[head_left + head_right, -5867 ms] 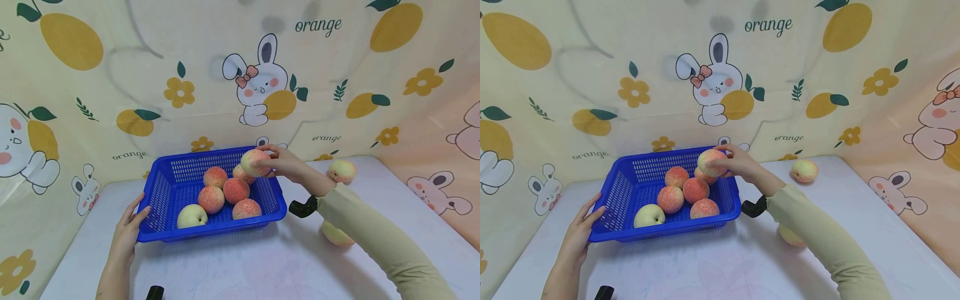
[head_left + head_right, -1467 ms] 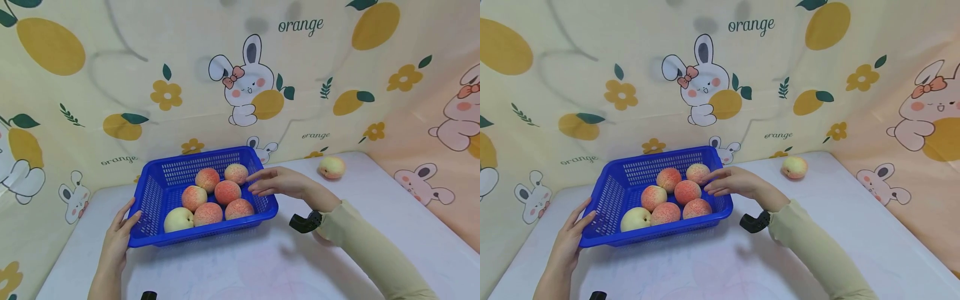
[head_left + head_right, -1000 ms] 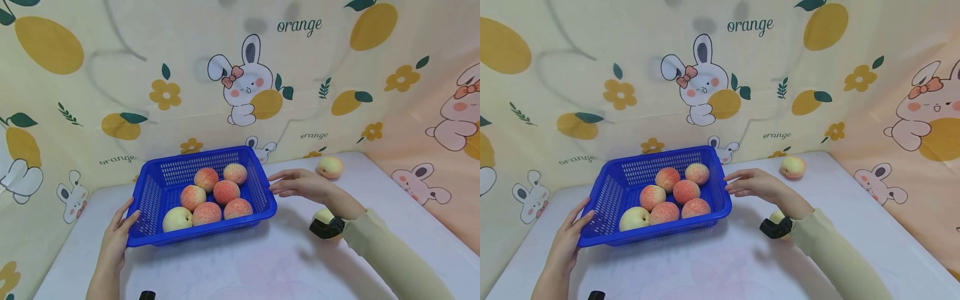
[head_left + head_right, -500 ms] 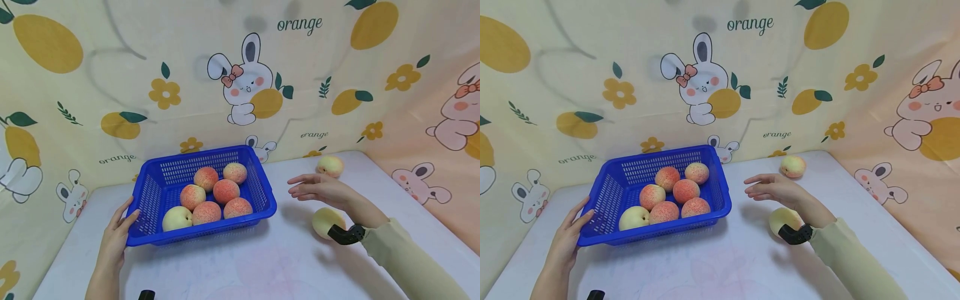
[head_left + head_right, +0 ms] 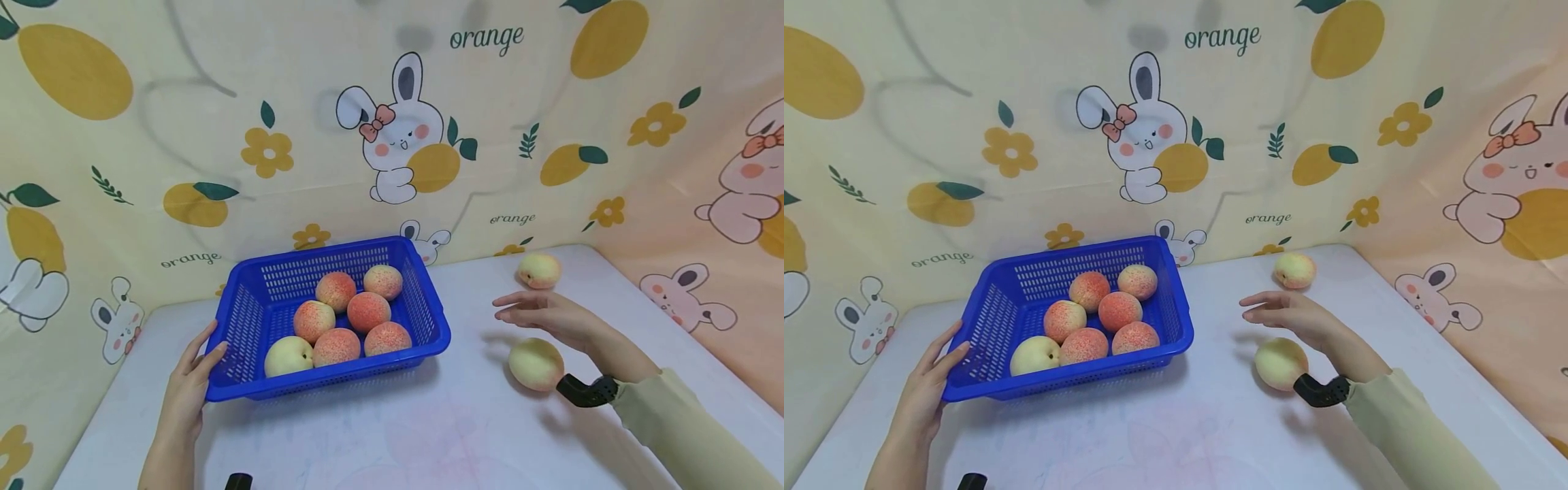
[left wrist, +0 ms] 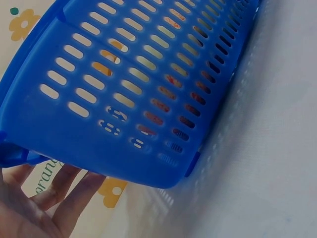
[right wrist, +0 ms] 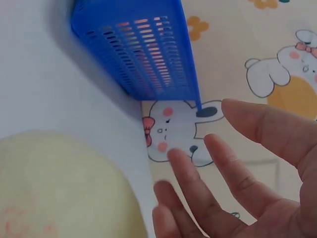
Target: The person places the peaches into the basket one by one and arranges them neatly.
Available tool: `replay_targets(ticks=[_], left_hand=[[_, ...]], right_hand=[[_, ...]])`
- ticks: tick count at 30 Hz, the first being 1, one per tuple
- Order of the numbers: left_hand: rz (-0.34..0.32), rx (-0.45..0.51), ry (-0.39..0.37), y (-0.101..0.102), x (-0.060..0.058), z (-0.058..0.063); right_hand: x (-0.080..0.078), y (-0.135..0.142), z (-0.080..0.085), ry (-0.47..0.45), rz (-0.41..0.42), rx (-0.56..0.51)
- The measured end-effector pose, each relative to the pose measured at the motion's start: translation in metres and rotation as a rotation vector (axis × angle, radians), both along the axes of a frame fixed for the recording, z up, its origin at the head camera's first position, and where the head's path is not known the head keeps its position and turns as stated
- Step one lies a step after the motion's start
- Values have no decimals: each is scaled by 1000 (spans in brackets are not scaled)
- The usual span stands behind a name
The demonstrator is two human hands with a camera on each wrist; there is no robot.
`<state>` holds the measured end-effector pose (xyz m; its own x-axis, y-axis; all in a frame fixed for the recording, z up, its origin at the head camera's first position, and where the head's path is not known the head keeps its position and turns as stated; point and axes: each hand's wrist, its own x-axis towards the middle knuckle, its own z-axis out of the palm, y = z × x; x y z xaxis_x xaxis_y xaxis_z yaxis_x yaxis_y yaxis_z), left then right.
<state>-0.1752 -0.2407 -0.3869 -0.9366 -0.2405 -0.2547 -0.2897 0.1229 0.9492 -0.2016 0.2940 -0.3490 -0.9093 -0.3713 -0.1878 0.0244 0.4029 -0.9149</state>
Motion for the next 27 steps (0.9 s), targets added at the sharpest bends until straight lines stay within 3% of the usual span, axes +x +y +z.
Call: replay_targets(ticks=[3,11,27], left_hand=[[1,2,3,0,0,0],[6,-7,-4,0,0,0],[8,-7,3,0,0,0]], right_hand=[[2,2,-1,-2,-23,37],[10,10,-7,-57,-58,9],[23,25,-31,-137,-55,21]])
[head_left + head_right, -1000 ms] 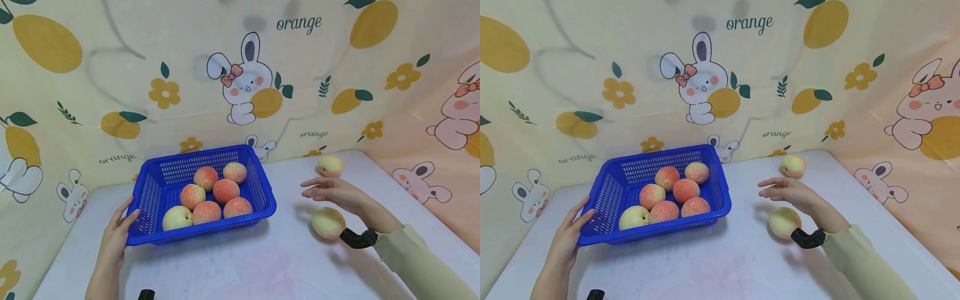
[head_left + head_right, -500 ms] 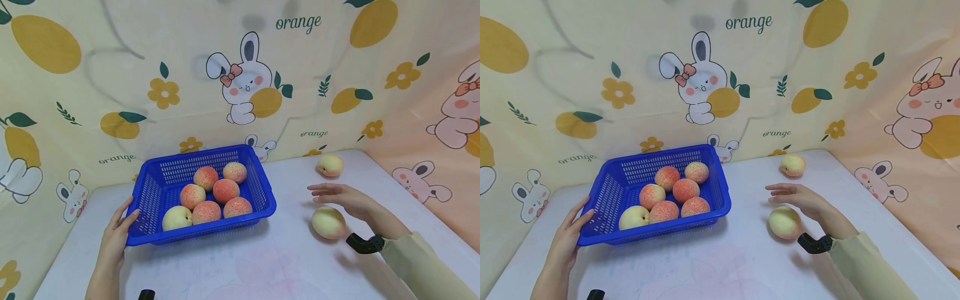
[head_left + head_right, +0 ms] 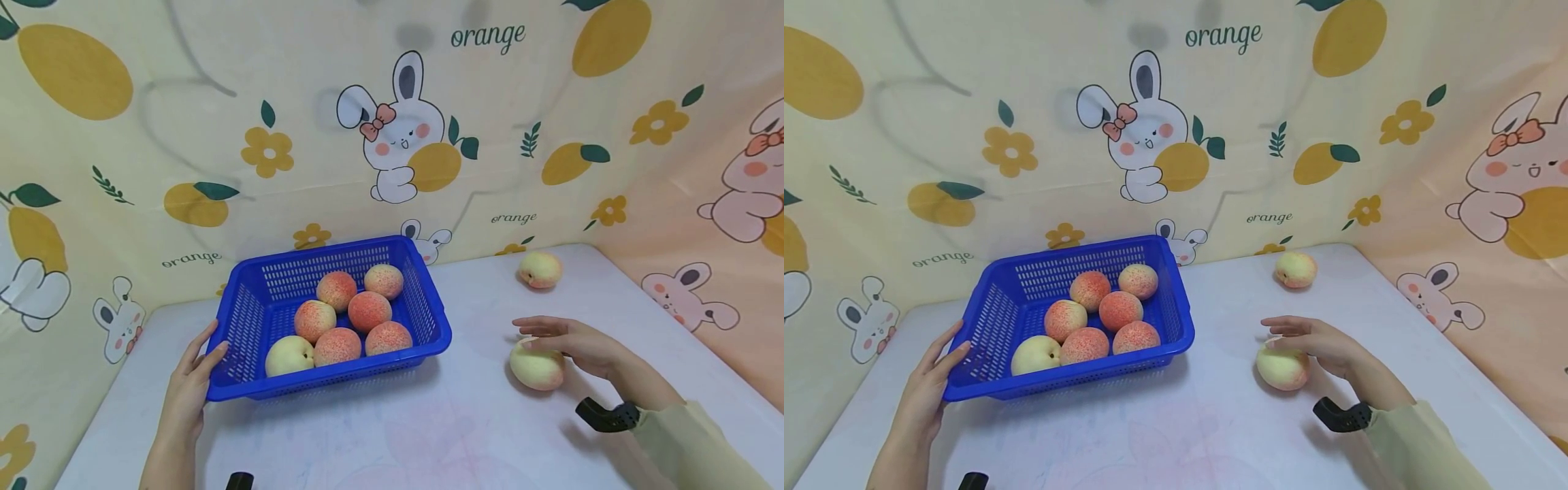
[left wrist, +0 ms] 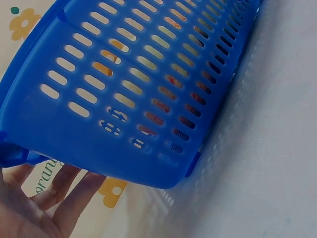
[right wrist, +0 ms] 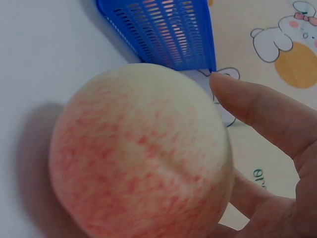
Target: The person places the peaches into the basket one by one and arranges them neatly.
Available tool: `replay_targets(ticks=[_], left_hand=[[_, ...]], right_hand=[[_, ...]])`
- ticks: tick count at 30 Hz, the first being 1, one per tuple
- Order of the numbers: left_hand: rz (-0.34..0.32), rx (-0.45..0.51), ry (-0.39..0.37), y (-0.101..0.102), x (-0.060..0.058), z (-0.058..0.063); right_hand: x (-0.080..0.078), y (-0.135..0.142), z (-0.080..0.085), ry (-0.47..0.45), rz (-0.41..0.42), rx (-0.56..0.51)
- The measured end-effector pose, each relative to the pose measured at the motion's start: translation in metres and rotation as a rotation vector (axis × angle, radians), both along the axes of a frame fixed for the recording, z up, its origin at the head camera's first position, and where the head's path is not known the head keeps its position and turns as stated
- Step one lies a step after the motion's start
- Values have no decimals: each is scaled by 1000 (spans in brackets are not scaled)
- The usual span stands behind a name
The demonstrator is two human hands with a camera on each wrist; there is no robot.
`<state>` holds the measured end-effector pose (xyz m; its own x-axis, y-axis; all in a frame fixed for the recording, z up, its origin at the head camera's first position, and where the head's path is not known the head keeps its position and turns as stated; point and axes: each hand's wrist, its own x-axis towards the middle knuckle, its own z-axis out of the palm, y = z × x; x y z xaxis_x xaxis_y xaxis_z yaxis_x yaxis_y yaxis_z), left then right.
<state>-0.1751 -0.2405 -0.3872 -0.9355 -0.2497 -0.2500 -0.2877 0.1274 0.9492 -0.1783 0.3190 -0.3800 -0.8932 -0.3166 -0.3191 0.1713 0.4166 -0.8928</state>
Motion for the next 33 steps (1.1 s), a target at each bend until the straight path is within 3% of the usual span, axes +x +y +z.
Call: replay_targets(ticks=[12,18,33], left_hand=[[-5,14,-6,0,0,1],[-3,16,7,-1,2,-1],[1,27,-4,-1,2,-1]], right_hand=[[12,8,-14,-108,51,-157],[14,3,-14,-104,45,-152],[-5,-27,-13,-94,45,-151]])
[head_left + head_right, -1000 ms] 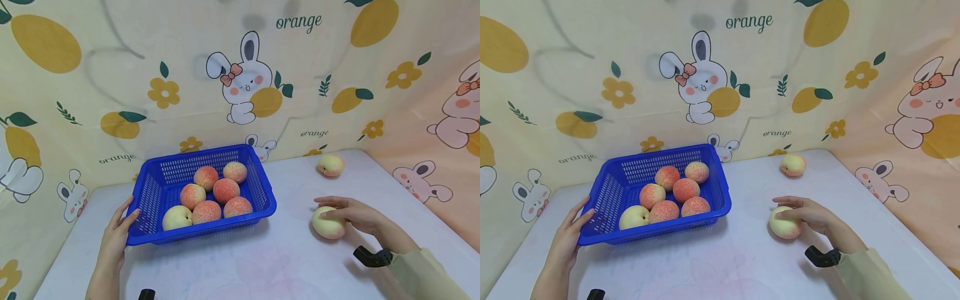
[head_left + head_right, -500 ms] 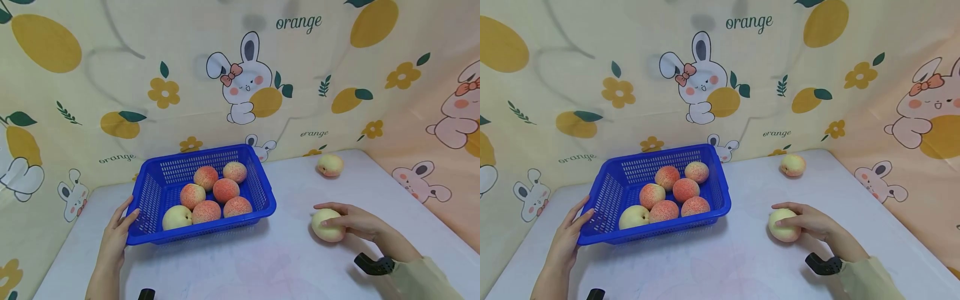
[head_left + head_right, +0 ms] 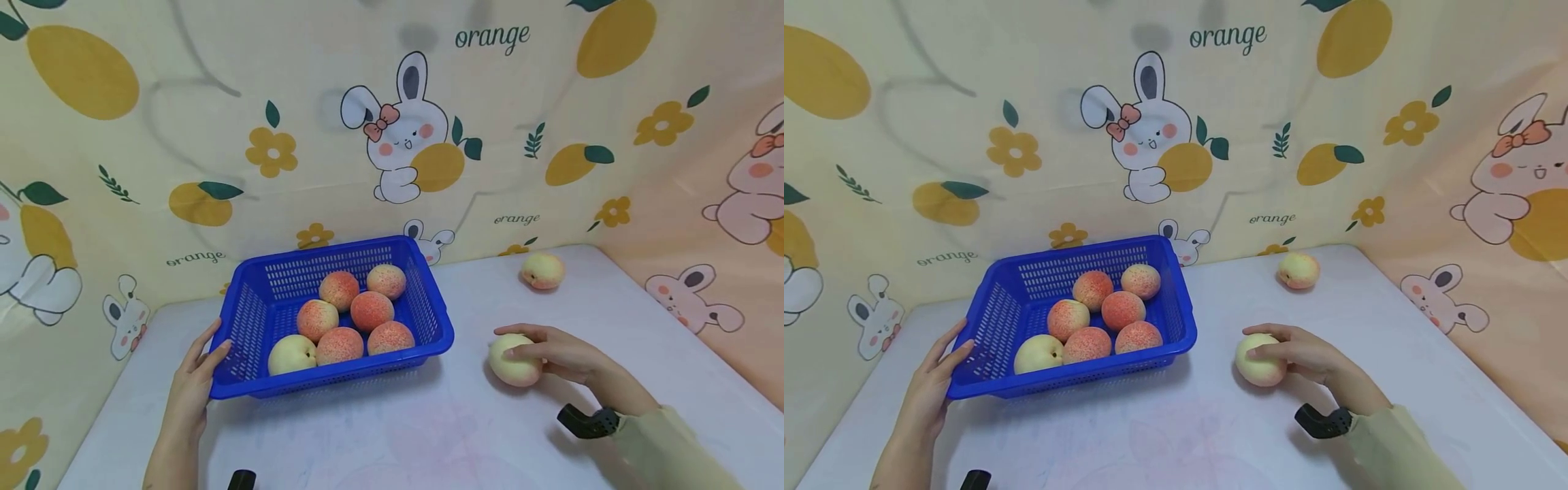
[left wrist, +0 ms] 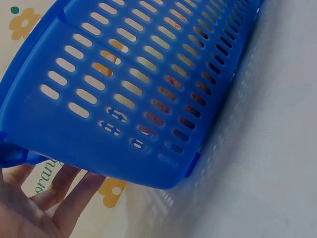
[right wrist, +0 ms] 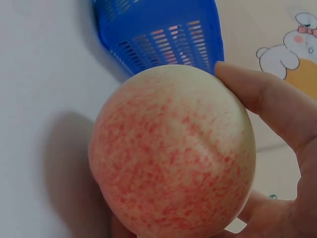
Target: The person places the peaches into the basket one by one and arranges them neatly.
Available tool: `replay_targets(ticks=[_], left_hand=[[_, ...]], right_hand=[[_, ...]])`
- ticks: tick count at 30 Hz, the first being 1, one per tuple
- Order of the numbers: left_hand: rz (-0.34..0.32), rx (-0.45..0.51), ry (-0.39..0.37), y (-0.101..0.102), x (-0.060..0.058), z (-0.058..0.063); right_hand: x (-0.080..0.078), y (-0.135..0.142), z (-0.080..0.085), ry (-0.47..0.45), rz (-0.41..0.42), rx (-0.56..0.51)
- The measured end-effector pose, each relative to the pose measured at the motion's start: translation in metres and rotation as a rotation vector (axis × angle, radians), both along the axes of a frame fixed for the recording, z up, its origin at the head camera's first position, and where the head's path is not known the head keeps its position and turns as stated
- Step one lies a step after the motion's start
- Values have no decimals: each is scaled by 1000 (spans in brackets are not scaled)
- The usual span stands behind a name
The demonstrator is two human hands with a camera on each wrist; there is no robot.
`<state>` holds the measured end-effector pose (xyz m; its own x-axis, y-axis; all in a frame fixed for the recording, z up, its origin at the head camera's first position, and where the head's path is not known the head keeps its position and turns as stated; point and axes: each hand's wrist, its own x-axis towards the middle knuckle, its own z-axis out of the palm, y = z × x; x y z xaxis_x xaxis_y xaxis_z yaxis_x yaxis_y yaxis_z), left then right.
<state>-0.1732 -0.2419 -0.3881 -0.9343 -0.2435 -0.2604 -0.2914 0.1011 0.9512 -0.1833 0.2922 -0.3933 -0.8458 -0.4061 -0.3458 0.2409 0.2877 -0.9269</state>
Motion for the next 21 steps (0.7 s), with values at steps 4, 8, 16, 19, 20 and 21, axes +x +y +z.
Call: replay_targets(ticks=[4,8,16,19,20,21], left_hand=[[6,0,2,0,0,0],[-4,4,5,0,1,1],[-26,3,5,2,1,3],[-24,-2,5,1,1,4],[-19,-6,2,2,1,4],[-14,-10,0,1,1,4]], right_hand=[[-7,-10,6,2,-20,-17],[-15,-21,16,-5,-49,-49],[-31,-43,56,28,-80,-85],[-37,-52,69,39,-87,-96],[-39,-55,73,42,-88,-99],[-41,-58,75,45,-87,-101]])
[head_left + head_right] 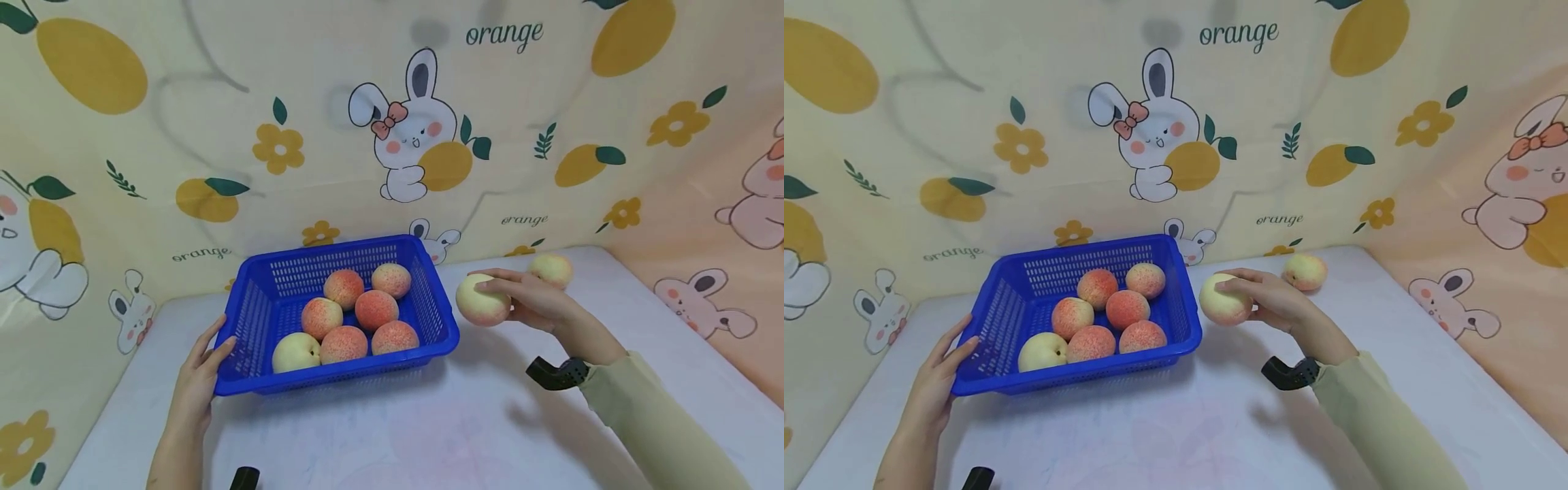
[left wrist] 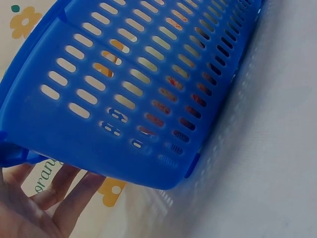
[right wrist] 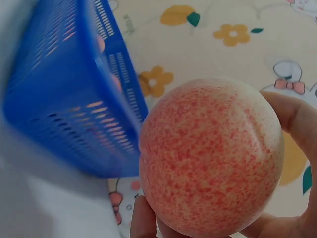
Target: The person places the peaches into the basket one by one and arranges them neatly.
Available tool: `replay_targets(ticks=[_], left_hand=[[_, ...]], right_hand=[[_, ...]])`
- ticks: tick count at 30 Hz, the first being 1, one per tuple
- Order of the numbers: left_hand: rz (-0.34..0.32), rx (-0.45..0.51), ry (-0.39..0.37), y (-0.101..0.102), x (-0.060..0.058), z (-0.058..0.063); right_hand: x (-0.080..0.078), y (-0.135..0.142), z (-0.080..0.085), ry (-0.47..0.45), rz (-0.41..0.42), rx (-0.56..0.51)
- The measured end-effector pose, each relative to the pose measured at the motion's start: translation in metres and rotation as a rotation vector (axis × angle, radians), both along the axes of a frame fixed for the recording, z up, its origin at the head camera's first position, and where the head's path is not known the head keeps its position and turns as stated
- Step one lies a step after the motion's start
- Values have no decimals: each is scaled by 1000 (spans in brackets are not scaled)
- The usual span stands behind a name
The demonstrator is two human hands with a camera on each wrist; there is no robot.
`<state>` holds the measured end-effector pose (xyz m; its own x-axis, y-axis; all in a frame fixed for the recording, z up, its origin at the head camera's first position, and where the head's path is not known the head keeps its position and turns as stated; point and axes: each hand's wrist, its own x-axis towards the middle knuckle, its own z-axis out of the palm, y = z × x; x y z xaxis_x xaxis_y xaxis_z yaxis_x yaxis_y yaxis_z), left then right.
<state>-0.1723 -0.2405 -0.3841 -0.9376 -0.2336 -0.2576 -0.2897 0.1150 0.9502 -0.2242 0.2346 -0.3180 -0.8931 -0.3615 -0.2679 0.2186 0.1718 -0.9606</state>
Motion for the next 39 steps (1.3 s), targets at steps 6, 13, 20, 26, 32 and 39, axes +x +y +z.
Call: replay_targets(ticks=[6,13,20,26,32,39], left_hand=[[10,-6,7,-1,0,0],[13,-10,18,-2,0,-1],[19,-15,-3,-3,-1,-2],[23,-10,-8,-4,-1,-3],[17,-15,-12,-3,-2,-3],[8,-20,-7,-3,-2,-3]], right_hand=[[-11,-16,14,20,1,27],[-23,-36,25,39,37,44],[-33,-53,28,11,45,50],[-41,-70,25,1,67,24],[-46,-85,21,2,79,8],[-53,-102,21,10,101,27]])
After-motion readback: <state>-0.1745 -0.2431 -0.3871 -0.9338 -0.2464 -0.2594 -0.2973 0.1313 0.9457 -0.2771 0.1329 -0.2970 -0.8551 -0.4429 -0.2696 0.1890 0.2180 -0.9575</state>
